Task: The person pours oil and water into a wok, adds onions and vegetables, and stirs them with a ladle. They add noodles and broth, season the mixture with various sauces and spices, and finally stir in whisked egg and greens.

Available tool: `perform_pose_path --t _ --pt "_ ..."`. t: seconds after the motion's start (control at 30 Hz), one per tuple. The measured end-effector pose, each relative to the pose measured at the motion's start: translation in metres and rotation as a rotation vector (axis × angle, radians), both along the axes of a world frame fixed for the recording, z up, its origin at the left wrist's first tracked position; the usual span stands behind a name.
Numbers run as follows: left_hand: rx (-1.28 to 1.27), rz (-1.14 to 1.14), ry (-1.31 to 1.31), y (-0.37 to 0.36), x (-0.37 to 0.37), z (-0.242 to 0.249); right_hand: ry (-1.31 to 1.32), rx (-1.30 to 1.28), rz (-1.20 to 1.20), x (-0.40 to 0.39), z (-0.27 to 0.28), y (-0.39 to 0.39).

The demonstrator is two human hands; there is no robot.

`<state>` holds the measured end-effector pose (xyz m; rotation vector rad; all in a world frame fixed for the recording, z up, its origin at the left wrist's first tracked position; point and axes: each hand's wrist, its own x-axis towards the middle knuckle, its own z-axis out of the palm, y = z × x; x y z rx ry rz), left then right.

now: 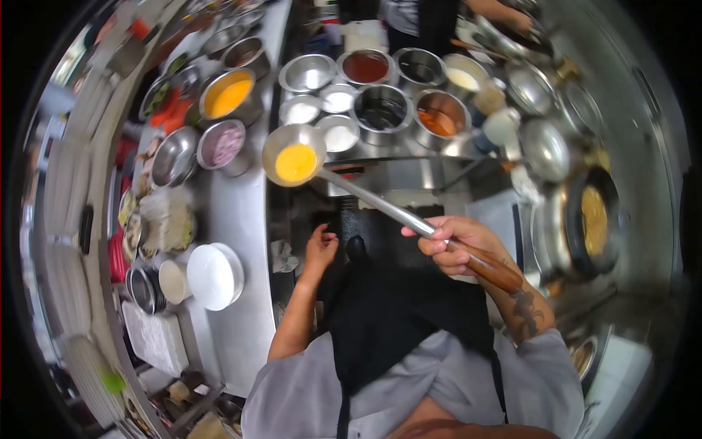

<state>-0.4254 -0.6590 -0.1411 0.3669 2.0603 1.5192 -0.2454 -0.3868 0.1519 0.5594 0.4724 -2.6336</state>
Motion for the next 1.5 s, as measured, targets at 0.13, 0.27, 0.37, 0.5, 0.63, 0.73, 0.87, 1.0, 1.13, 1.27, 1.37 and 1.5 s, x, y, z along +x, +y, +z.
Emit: perform_pose_path --t 0.13,0.27,0.37,0.5,0.63,0.73,0.87,1.0,1.13,1.27,1.37,1.5 --pt "-0.151 -0.146 0.033 0.022 0.021 -0.019 -0.043 0.011 -0.114 0.111 0.0 0.019" --pt "-0.215 -0.287 0.024 0.082 0.048 -0.025 -0.104 0.122 -0.367 0.21 0.022 0.021" --pt "-0.196 -0.445 0.035 0.137 0.064 -0.03 -0.097 0.166 -0.569 0.268 0.033 0.025" --pt "-0.104 -0.651 0.129 0.221 0.094 -0.012 -0.089 0.279 -0.896 0.322 0.05 0.04" --pt "-0.04 -0.79 0.114 0.296 0.119 -0.007 0.108 0.254 -1.193 0.361 0.051 0.076" --pt "-0.085 -0.876 0.127 0.339 0.124 -0.009 0.198 0.401 -1.302 0.379 0.051 0.112" --pt "-0.136 -0.931 0.132 0.387 0.115 -0.039 0.2 0.482 -1.459 0.398 0.047 0.158" --pt "-0.272 -0.983 -0.002 0.429 0.112 -0.04 0.207 0.429 -1.618 0.412 0.035 0.197" --pt "-0.285 -1.288 -0.005 0.469 0.124 -0.011 0.181 0.397 -1.72 0.426 0.022 0.22" --pt "0.134 -1.679 0.316 0.523 0.205 0.091 0.213 0.377 -1.748 0.44 0.019 0.23" --pt "0.557 -1.592 0.446 0.563 0.291 0.146 0.198 0.368 -1.78 0.446 0.019 0.233" --pt "1.0 -1.436 0.896 0.617 0.38 0.185 0.141 0.395 -1.803 0.449 0.016 0.243"
